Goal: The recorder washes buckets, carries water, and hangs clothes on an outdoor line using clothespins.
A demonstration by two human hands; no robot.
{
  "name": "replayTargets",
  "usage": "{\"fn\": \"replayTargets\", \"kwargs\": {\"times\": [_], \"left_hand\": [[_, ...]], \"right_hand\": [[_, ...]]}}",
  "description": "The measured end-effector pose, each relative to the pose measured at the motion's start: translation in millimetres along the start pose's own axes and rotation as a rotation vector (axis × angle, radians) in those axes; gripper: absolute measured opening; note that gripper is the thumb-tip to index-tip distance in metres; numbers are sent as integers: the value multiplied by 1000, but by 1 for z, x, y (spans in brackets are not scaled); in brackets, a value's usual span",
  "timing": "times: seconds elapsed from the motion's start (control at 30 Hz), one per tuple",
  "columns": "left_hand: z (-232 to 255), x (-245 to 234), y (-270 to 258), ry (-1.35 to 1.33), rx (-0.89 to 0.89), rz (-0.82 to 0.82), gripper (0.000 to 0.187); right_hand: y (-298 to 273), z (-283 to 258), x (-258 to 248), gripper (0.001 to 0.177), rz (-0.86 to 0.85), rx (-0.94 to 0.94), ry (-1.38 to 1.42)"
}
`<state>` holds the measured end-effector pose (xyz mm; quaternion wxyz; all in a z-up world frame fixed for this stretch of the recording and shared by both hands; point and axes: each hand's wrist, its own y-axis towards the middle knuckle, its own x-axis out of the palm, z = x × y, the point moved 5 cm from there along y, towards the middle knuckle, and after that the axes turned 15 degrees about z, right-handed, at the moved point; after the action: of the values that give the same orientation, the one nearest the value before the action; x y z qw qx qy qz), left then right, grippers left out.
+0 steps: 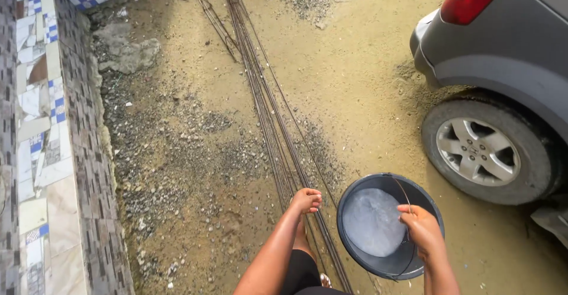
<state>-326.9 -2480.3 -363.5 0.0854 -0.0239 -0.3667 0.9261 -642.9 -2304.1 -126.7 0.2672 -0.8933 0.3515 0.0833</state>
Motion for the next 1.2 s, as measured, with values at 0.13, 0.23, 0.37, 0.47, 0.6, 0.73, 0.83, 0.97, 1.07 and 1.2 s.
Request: {"fn": "replayTargets", "kwargs": {"times": [0.13, 0.23, 0.37, 0.47, 0.6, 0.73, 0.83, 0.97, 1.07, 1.2], "left_hand": [[52, -4, 111, 65, -4, -12, 26], [139, -20, 185, 127, 22, 8, 26], [234, -42, 237, 17, -118, 129, 29], [311, -47, 278, -120, -165, 190, 32], [364, -56, 337, -223, -218, 275, 28], [382, -74, 450, -386, -236, 280, 27], [434, -63, 510, -408, -170, 258, 37], [478, -51, 545, -522, -226, 529, 49], [524, -61, 586, -601, -236, 641, 67], [611, -75, 651, -638, -262, 805, 79]], "right_hand": [[26, -164, 65, 34, -20, -24, 59], [61, -285, 125, 38, -58, -63, 156], [110, -397, 192, 42, -203, -43, 252], [154, -486, 235, 42, -314, -105, 273], [225, -577, 292, 41, -480, -201, 218], [326, -624, 366, 41, -593, -288, 126], [412, -663, 429, 39, -712, -392, 69], [491, -725, 501, 37, -799, -478, -133], [547, -769, 555, 36, -828, -543, -245], [628, -836, 622, 36, -836, -680, -333]]}}
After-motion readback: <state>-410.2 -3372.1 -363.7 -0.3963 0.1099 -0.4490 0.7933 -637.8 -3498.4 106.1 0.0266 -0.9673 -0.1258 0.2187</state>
